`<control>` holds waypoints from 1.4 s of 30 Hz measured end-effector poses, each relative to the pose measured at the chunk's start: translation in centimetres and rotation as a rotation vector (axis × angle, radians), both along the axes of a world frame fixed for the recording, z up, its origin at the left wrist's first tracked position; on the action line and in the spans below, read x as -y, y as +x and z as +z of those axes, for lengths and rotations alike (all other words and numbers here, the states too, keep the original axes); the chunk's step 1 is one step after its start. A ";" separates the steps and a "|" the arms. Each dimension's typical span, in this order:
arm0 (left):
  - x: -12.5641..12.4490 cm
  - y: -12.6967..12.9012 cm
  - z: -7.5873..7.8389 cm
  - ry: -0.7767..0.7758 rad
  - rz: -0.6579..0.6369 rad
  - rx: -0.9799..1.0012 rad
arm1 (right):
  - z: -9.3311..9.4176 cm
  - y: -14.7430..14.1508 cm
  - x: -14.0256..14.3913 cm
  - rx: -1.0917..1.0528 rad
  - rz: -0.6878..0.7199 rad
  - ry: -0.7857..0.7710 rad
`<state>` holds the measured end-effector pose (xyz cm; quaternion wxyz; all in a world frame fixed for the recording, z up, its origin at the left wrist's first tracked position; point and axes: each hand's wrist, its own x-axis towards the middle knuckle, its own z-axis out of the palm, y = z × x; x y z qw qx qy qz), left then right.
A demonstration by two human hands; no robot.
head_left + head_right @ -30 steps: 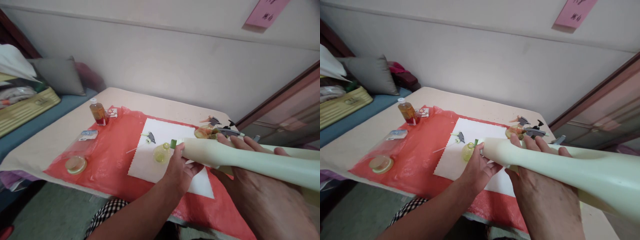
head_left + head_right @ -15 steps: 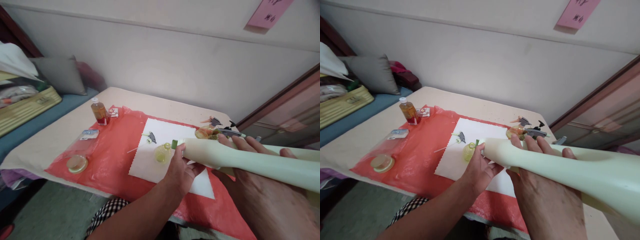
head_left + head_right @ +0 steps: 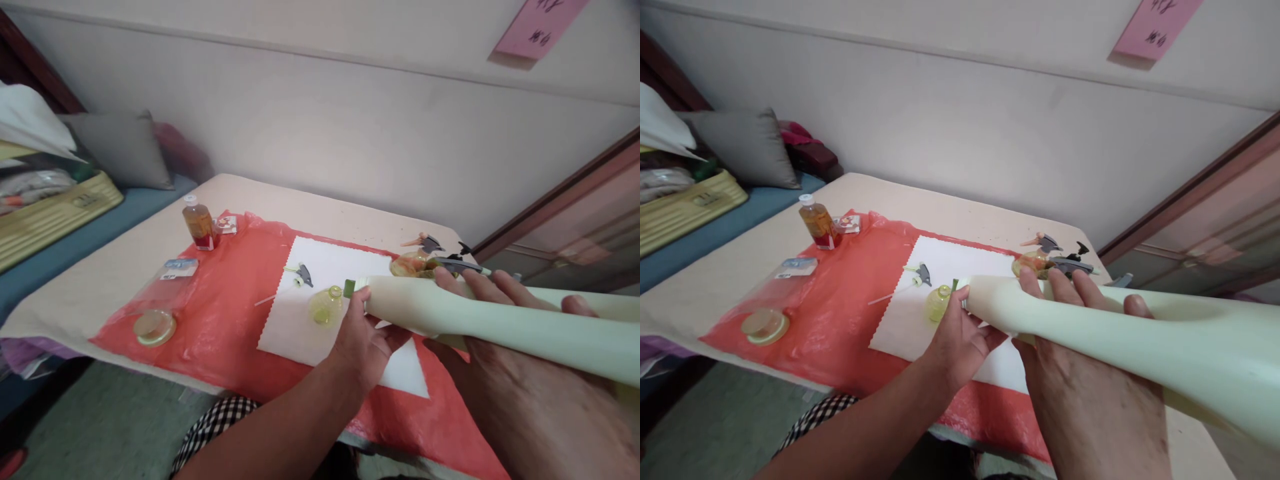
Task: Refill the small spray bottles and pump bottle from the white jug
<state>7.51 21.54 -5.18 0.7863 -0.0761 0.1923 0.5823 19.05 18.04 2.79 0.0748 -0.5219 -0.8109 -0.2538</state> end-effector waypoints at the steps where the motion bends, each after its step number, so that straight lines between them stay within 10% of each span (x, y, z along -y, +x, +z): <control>1: 0.0 0.0 0.0 0.002 0.001 0.003 | -0.1 0.0 0.0 -0.002 -0.005 0.010; 42: 0.3 -0.7 0.1 0.052 0.056 0.086 | -0.3 -1.9 0.2 -0.112 0.067 0.066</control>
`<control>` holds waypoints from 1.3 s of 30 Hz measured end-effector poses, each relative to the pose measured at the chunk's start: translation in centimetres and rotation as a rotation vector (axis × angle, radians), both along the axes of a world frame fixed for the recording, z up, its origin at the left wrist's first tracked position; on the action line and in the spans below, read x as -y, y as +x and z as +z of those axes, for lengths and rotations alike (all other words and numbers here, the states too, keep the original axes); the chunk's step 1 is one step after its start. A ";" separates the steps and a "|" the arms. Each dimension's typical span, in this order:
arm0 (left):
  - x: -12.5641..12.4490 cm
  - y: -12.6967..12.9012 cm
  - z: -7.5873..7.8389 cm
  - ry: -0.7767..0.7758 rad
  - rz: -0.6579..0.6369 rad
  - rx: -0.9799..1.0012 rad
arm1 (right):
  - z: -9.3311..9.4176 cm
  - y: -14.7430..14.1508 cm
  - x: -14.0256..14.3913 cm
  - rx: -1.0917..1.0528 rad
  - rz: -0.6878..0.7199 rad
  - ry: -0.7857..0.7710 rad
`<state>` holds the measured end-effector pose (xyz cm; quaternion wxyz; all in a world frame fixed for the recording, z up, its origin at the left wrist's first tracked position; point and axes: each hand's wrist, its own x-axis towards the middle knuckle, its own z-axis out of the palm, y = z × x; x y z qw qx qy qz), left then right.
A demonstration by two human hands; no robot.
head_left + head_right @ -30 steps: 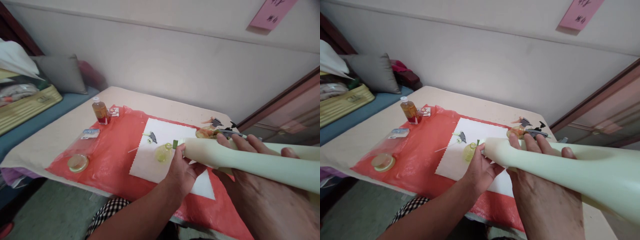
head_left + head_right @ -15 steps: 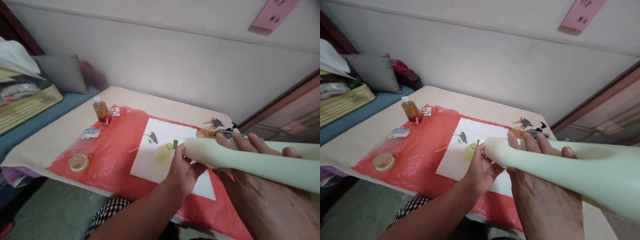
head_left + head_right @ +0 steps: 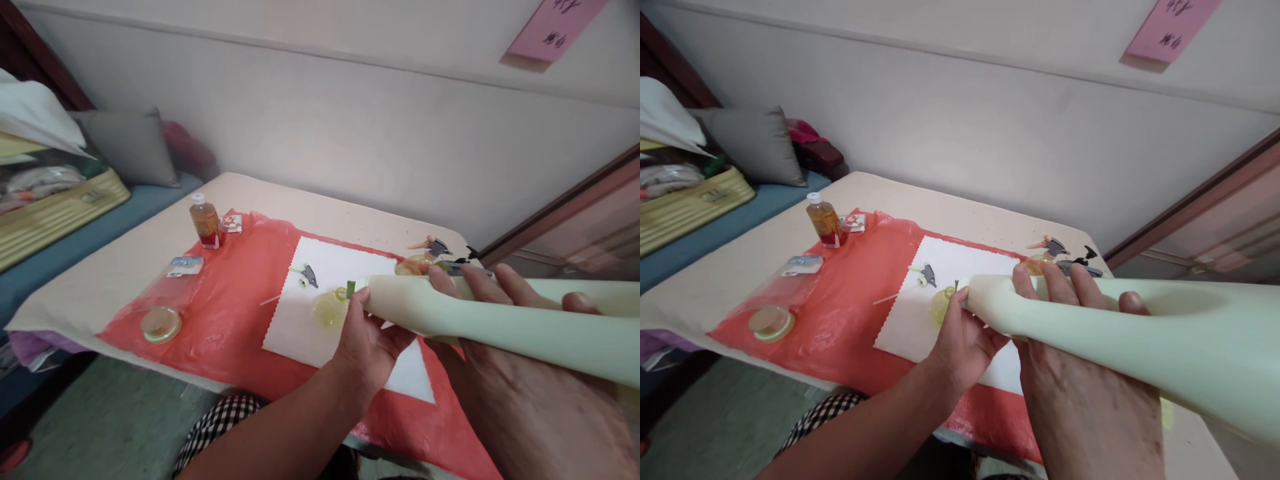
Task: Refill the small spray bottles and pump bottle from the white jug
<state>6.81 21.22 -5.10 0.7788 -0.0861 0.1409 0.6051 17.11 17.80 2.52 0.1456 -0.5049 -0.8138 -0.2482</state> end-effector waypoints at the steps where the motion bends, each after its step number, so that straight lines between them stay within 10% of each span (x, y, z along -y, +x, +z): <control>1: 0.0 0.0 0.0 0.003 0.001 0.005 | -0.1 0.0 0.0 -0.009 0.010 0.001; 39: 0.0 0.1 -1.0 0.091 0.005 0.080 | 0.4 -1.8 0.3 -0.044 0.053 -0.003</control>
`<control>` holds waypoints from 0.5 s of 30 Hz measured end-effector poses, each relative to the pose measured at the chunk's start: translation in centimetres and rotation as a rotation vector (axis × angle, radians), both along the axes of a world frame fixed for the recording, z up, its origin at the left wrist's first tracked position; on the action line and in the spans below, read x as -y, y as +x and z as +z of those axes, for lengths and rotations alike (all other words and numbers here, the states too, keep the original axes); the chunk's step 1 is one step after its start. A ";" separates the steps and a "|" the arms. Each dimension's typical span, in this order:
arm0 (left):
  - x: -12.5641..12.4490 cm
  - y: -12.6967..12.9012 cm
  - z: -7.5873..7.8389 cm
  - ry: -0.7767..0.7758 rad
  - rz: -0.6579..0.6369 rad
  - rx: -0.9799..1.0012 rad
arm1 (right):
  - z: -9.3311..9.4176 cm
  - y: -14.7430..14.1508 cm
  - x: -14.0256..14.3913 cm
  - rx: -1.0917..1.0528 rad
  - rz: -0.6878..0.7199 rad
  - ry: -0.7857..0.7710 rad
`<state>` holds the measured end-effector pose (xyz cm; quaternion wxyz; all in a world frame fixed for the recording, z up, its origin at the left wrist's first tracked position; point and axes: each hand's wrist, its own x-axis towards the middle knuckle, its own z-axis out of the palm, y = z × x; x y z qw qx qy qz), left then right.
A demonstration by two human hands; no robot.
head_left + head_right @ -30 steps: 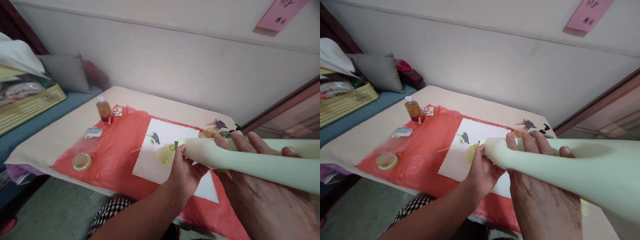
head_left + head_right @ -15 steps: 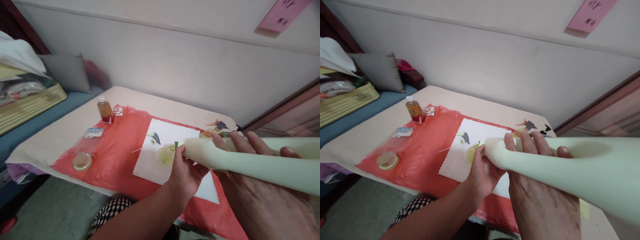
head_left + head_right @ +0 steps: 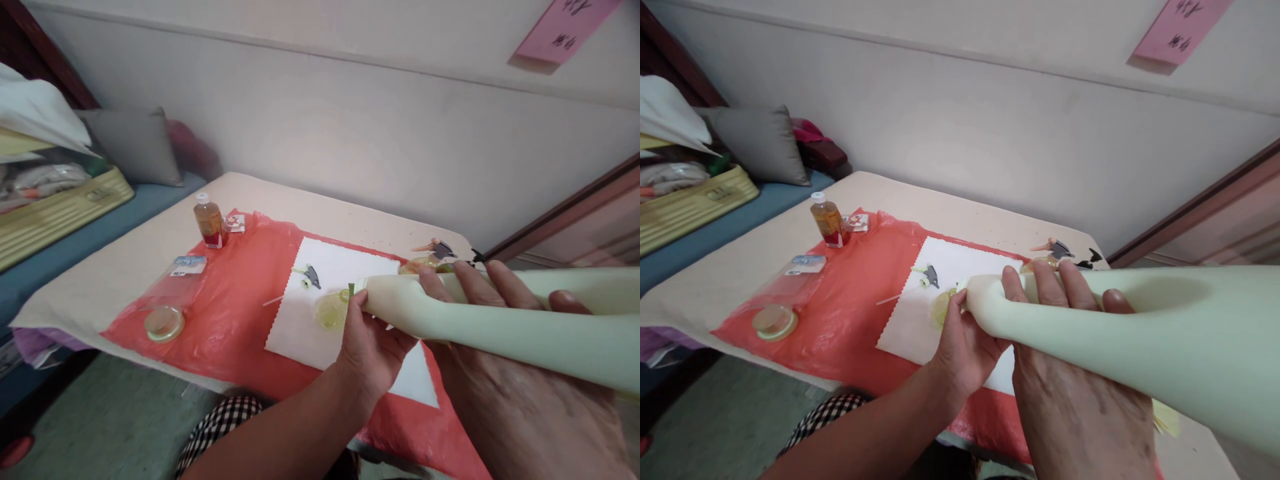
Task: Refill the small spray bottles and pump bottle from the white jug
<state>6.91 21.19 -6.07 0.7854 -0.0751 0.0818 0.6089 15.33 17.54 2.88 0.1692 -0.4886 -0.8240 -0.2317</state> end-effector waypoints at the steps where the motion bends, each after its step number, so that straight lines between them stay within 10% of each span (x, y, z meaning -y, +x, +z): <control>1: 0.0 0.0 0.0 0.005 -0.002 -0.001 | 0.0 0.0 0.0 0.000 0.001 0.001; 15: -0.1 0.0 -0.1 -0.007 -0.010 -0.024 | -0.3 0.6 -0.1 0.041 0.004 0.017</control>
